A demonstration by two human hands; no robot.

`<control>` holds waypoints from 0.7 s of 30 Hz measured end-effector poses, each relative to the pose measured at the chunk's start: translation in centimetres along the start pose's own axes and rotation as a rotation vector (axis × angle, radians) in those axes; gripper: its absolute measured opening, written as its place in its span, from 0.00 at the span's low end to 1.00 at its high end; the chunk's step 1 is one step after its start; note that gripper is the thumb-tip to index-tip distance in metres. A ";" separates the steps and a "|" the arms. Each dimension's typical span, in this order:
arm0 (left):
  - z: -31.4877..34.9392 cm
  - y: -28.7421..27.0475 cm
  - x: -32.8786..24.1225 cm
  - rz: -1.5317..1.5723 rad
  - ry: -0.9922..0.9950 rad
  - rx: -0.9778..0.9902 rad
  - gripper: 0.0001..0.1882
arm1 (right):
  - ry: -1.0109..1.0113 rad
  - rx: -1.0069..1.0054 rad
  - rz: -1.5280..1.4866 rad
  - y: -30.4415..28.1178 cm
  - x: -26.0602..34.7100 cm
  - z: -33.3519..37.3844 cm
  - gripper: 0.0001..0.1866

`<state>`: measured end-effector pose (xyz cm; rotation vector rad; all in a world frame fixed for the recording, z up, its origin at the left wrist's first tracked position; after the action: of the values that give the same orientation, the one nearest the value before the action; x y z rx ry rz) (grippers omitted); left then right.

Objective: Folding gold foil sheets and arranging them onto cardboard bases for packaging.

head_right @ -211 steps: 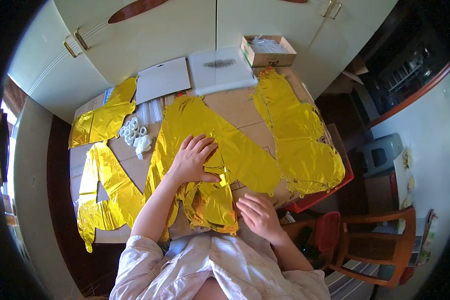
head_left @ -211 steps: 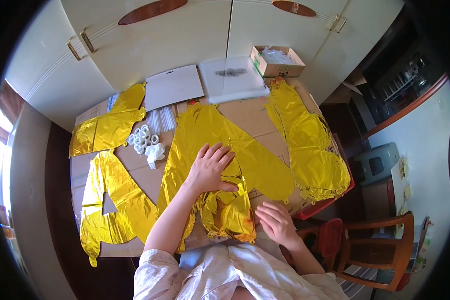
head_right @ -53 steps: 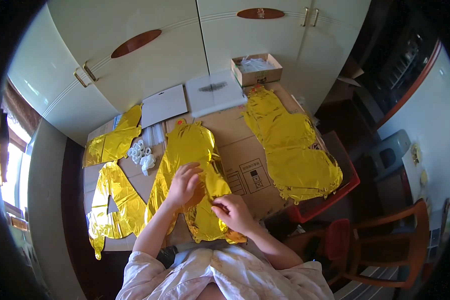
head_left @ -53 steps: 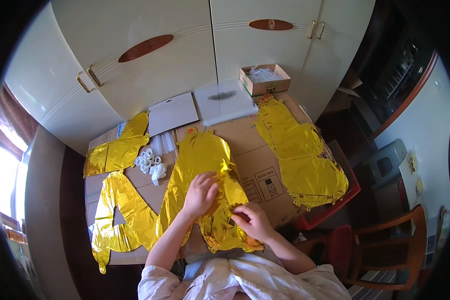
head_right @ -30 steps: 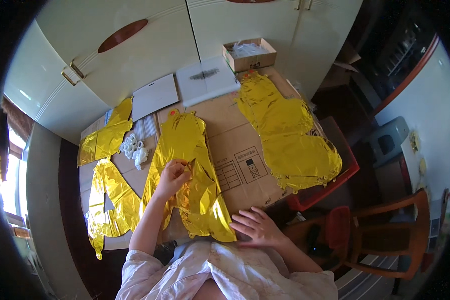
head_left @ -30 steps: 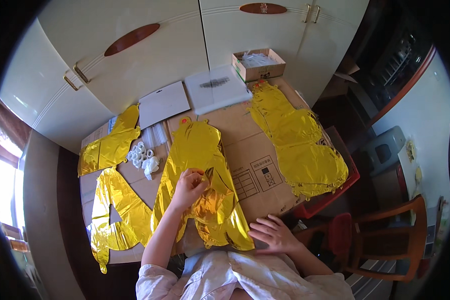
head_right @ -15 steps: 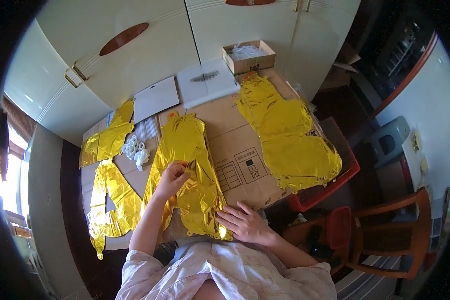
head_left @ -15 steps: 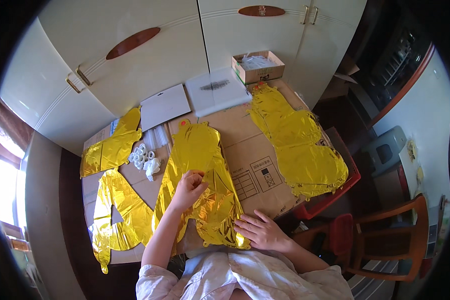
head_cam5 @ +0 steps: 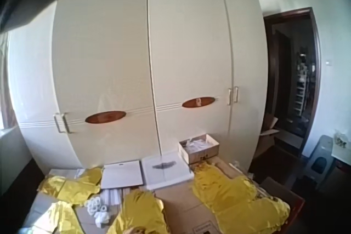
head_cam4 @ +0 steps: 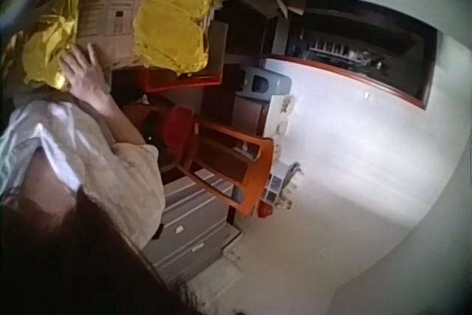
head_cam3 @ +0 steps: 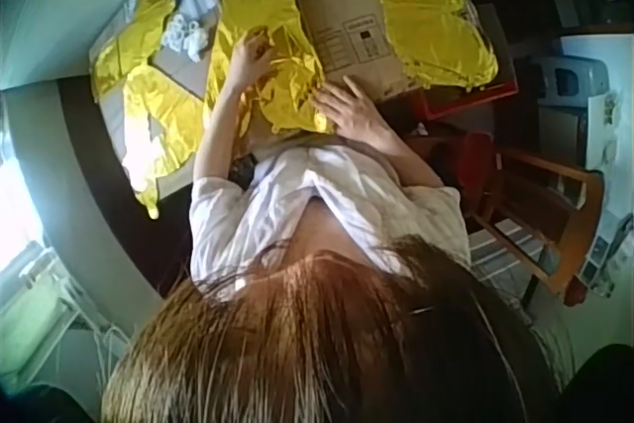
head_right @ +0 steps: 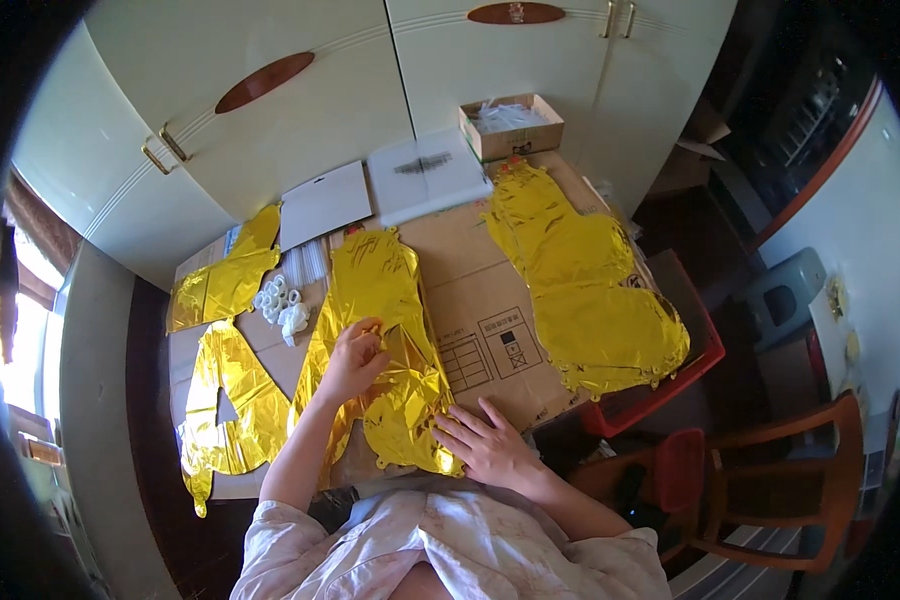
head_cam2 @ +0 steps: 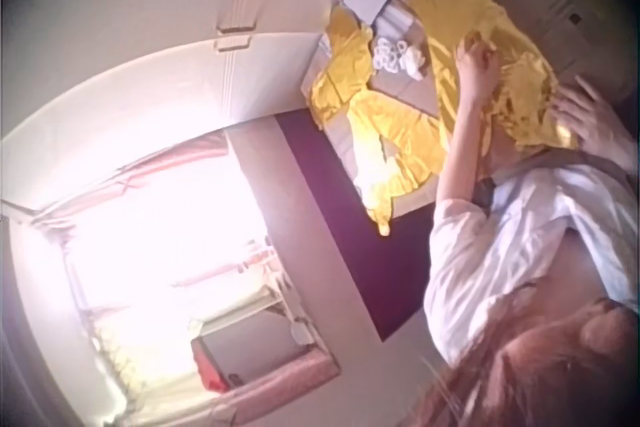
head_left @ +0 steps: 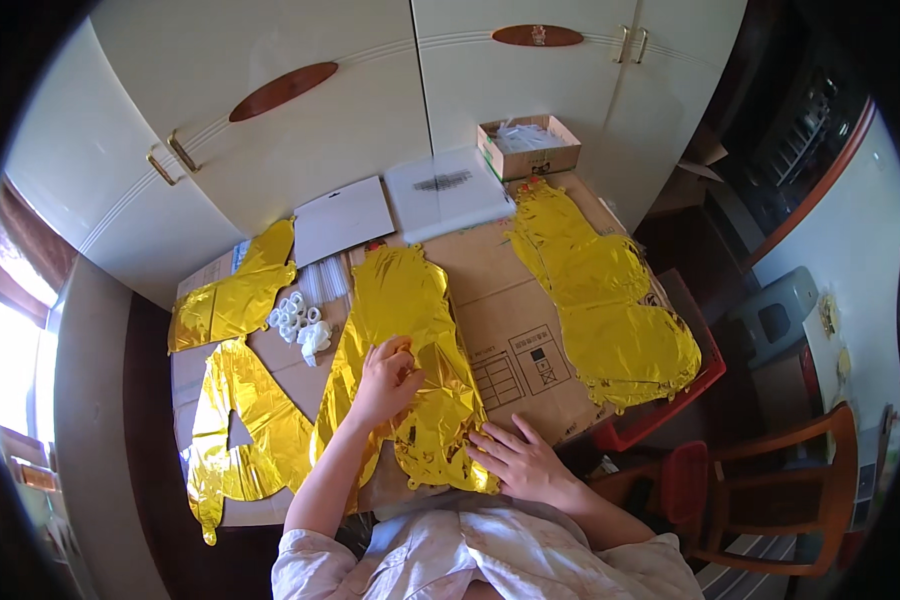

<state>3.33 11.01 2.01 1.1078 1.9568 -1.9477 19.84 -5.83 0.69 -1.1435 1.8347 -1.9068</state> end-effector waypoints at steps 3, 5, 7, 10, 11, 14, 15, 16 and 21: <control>0.0 0.3 0.4 0.039 -0.011 0.045 0.13 | 0.006 0.053 0.006 -0.1 0.2 0.1 0.41; 0.2 0.2 0.2 -0.001 -0.005 0.031 0.13 | -0.013 -0.038 -0.082 -0.8 0.4 0.1 0.41; 0.3 -0.1 -0.4 -0.034 0.018 0.013 0.12 | -0.029 -0.111 -0.169 -1.5 0.4 0.3 0.41; 0.3 -0.7 -2.1 -0.037 0.066 0.005 0.13 | -0.040 -0.193 -0.284 -2.5 0.1 0.7 0.43; 0.0 -0.7 -2.5 -0.011 0.081 0.016 0.14 | -0.032 -0.219 -0.306 -2.4 -0.5 0.9 0.43; -1.0 -0.4 -4.9 0.140 0.145 0.119 0.18 | 0.055 -0.312 -0.414 -2.7 -2.3 1.5 0.44; -1.3 -0.1 -5.7 0.201 0.170 0.163 0.20 | 0.092 -0.347 -0.457 -2.8 -3.0 1.8 0.44; -1.3 0.4 -6.3 0.308 0.218 0.218 0.25 | 0.119 -0.338 -0.498 -2.6 -3.5 2.1 0.45; -1.2 1.1 -7.6 0.231 0.285 0.257 0.24 | 0.282 -0.607 -0.962 -3.1 -7.3 4.2 0.48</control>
<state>9.80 9.11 5.80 1.6786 1.6340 -2.0456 28.52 -3.45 0.56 -2.4062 2.3575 -2.0352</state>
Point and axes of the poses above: each hand's wrist, its own z-axis away from the middle knuckle, its own y-axis out of the palm, x = y × z, the point moved 9 cm from there along -z, towards the middle knuckle, and after that the axes turned 6 degrees about -z, right-handed, at the moved point
